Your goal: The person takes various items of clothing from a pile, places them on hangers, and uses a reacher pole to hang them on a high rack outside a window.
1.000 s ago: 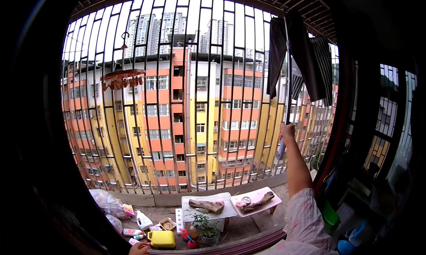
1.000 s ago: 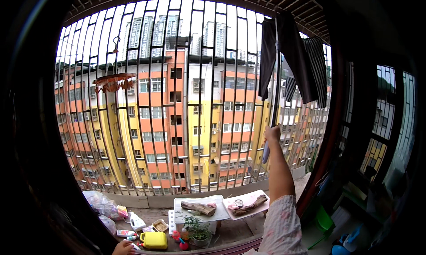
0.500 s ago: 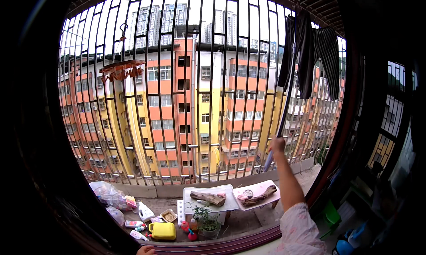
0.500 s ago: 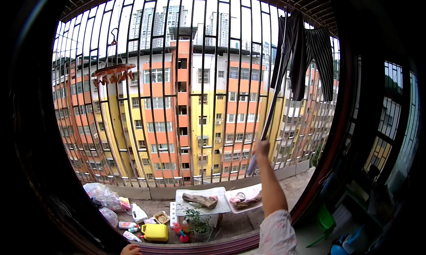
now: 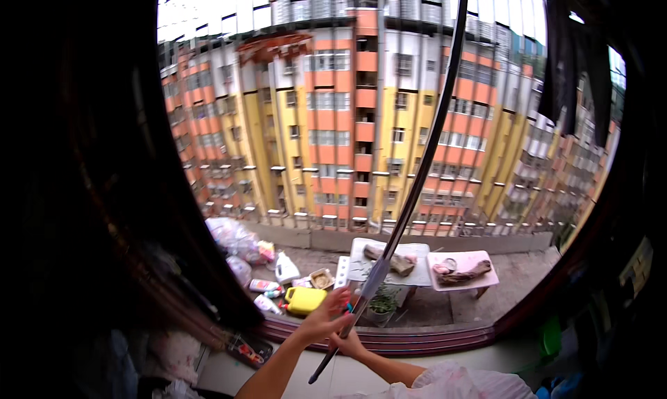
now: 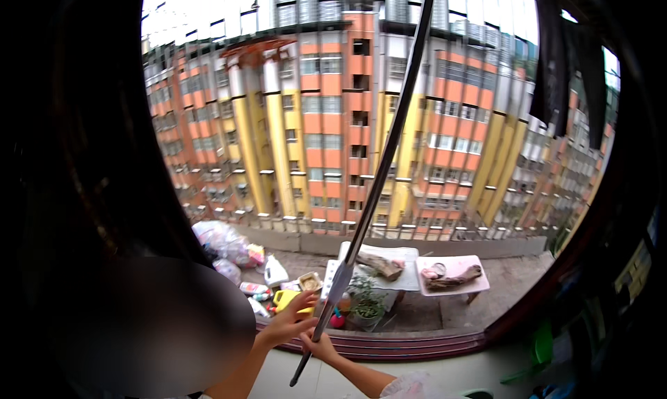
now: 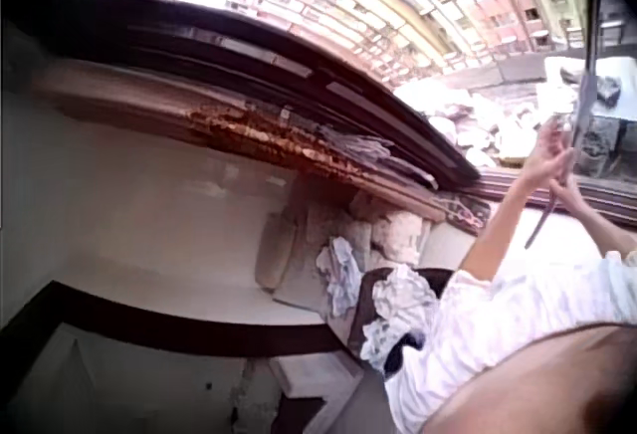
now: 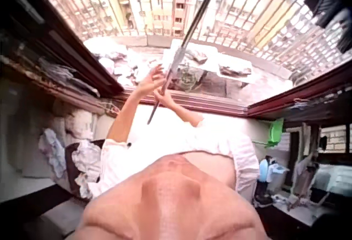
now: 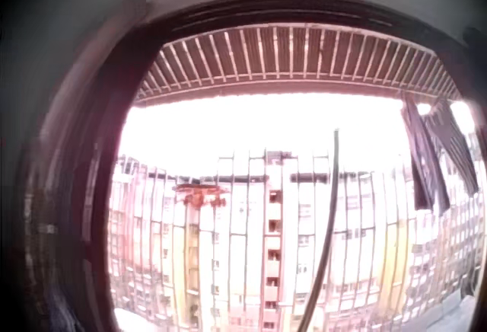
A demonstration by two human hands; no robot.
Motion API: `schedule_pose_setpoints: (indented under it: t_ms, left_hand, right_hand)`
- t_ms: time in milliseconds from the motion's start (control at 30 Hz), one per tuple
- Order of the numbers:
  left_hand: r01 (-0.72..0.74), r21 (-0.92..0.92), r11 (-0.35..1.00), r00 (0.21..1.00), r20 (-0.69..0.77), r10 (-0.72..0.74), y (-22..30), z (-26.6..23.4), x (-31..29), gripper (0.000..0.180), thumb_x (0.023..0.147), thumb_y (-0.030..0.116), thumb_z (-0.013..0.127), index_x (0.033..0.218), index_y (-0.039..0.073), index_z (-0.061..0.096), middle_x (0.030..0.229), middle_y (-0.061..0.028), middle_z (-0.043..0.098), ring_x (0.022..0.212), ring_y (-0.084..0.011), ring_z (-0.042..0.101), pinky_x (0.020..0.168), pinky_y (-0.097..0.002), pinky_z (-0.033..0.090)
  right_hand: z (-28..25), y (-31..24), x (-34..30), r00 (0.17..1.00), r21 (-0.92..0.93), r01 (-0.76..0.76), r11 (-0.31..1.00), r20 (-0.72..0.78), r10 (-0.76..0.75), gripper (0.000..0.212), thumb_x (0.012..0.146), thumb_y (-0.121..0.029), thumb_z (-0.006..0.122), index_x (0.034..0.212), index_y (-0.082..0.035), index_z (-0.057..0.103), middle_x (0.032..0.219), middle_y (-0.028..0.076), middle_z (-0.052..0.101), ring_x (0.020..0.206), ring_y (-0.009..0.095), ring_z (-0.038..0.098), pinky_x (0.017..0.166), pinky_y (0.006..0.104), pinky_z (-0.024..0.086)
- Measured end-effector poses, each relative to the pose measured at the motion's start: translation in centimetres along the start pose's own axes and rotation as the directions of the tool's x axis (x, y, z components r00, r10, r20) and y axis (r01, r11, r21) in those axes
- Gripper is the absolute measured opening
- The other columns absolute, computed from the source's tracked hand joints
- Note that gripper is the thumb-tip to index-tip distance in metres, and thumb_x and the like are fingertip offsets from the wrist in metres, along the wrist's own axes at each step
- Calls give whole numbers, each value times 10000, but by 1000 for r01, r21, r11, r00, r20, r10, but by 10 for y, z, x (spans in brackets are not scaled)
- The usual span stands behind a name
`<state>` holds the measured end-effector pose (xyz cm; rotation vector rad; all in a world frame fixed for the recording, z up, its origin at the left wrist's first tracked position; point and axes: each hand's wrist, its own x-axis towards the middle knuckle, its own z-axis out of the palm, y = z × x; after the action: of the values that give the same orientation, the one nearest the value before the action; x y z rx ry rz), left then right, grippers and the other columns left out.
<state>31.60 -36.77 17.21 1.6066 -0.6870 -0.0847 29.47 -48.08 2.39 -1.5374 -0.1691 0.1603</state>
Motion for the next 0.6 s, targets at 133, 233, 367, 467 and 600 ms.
schedule_pose_setpoints:
  t_ms: [133,233,367,467,600]
  left_hand:
    - [165,71,984,974,-169,-151,15,-17,-28,552,829,119,584,1267,82,250,874,-32,480,755,-106,468,690,-234,404]
    - [153,235,960,951,-299,-79,-15,-56,-85,506,824,149,596,1228,107,293,839,-57,498,723,-128,493,657,-269,424]
    - [404,324,855,799,-580,-158,-55,-106,-169,504,808,196,612,1206,125,312,938,-139,562,832,-272,581,709,-347,449]
    - [532,328,781,699,-691,-186,-68,-129,-202,511,799,175,607,1214,114,316,984,-183,562,897,-379,552,729,-393,448]
    - [546,470,693,670,-742,-24,-95,-152,-244,608,763,105,593,1284,140,281,1094,-190,481,917,-399,519,739,-428,452]
  right_hand:
    - [57,43,-11,890,-260,-41,965,429,153,351,792,-355,605,818,-5,589,716,101,614,675,177,590,618,307,465]
    - [65,25,23,499,-263,216,941,858,125,366,801,-296,606,1027,-14,552,1046,115,566,942,193,518,805,316,422]
    - [102,-68,91,821,-126,-102,987,549,155,416,848,-207,555,1210,-54,420,1099,66,527,1009,137,488,865,273,394]
    - [179,-157,97,811,311,54,949,541,-223,464,876,-230,514,1256,-55,314,1084,91,533,1010,194,515,858,303,408]
    - [258,-143,139,745,-143,541,829,538,-394,238,858,-147,512,1023,-28,387,800,139,589,721,242,604,638,330,461]
